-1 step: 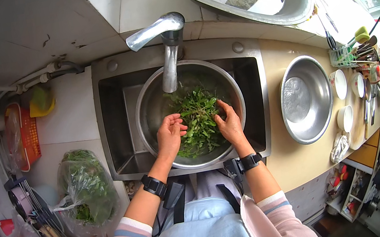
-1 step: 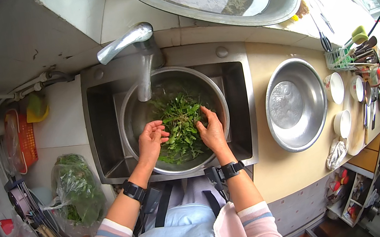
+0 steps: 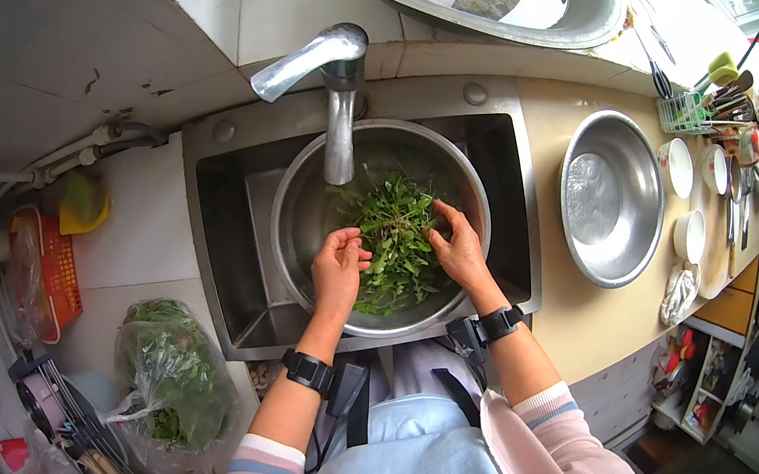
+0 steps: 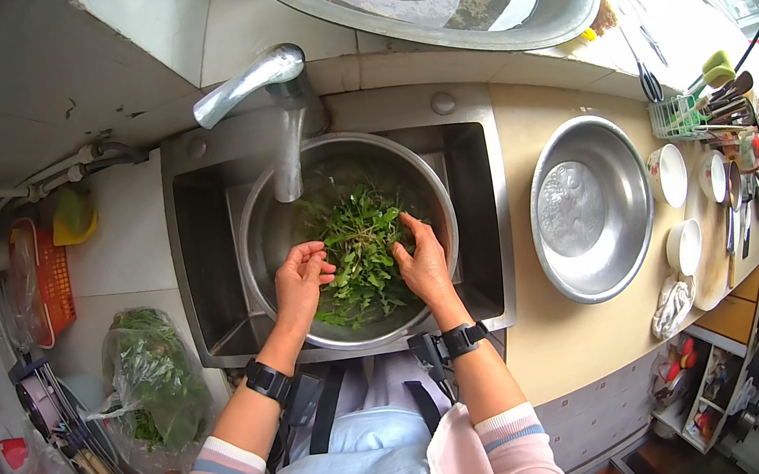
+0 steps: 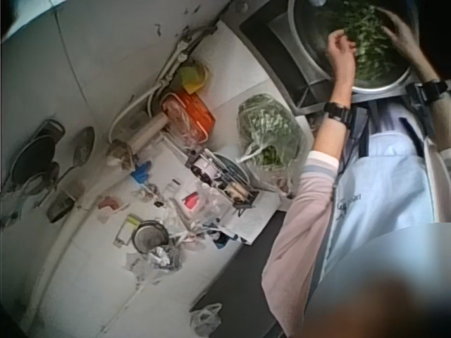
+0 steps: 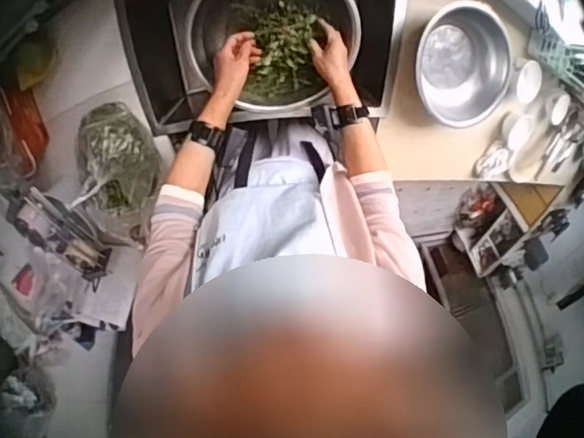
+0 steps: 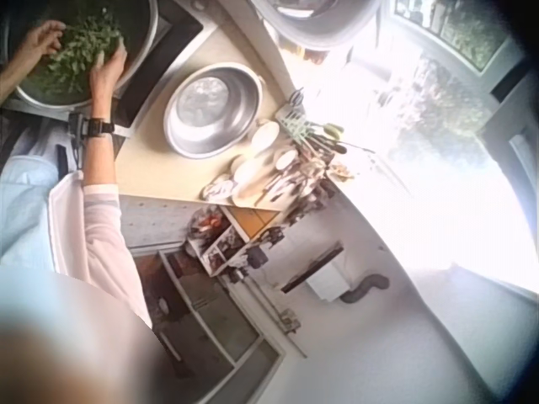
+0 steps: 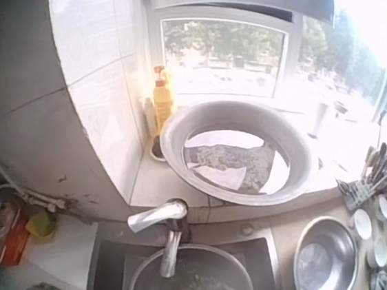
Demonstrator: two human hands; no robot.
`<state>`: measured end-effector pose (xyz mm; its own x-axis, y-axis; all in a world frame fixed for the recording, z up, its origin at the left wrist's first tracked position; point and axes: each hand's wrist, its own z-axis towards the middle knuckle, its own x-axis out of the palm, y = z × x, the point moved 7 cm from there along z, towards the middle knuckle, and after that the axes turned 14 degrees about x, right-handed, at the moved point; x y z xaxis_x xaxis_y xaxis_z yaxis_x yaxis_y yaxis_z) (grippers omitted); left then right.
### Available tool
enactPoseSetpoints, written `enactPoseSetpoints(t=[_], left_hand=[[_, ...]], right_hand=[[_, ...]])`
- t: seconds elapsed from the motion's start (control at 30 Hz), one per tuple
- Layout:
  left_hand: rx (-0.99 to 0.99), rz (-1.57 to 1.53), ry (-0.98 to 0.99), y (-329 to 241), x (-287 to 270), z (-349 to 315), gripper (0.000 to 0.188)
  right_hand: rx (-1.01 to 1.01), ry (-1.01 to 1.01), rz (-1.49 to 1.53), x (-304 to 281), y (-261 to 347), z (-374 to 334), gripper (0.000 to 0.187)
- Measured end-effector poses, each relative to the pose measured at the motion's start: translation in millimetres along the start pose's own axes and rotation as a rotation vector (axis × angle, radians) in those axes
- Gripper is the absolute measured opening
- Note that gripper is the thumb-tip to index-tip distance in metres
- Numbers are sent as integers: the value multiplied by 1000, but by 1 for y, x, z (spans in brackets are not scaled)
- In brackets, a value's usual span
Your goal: The person checks a steamer pot on an induction cooktop, then moves to the sink to wash leafy greens. They fill a bowl with water, remove greens from a plastic bag, and wash them by hand in the sink, transferring the cleaned greens to another bowl.
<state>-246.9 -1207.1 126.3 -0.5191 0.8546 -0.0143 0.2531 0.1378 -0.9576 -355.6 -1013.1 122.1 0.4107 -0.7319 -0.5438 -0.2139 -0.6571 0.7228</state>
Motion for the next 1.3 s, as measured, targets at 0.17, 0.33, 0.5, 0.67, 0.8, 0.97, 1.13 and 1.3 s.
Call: enactPoseSetpoints(t=[0.17, 0.33, 0.5, 0.67, 0.8, 0.97, 1.13, 1.3], left_hand=[[75, 158, 22, -6, 3, 8, 12], [255, 574, 31, -17, 13, 21, 17], [259, 519, 30, -13, 15, 25, 15], [3, 43, 41, -8, -1, 10, 8], [155, -287, -38, -36, -16, -8, 4], [171, -333, -77, -52, -39, -19, 8], [121, -349, -138, -62, -55, -34, 10], [88, -246, -111, -67, -73, -68, 9]], right_hand=[[18, -7, 10, -2, 1, -3, 47], [48, 20, 49, 1, -1, -4, 42], [17, 21, 58, 1, 1, -5, 39], [27, 36, 60, 0, -1, -5, 40], [48, 44, 60, 0, -4, -6, 39], [29, 24, 109, -6, 4, -8, 42], [-226, -52, 8, -10, 40, -23, 55], [-255, 95, -263, 13, 69, -29, 40]])
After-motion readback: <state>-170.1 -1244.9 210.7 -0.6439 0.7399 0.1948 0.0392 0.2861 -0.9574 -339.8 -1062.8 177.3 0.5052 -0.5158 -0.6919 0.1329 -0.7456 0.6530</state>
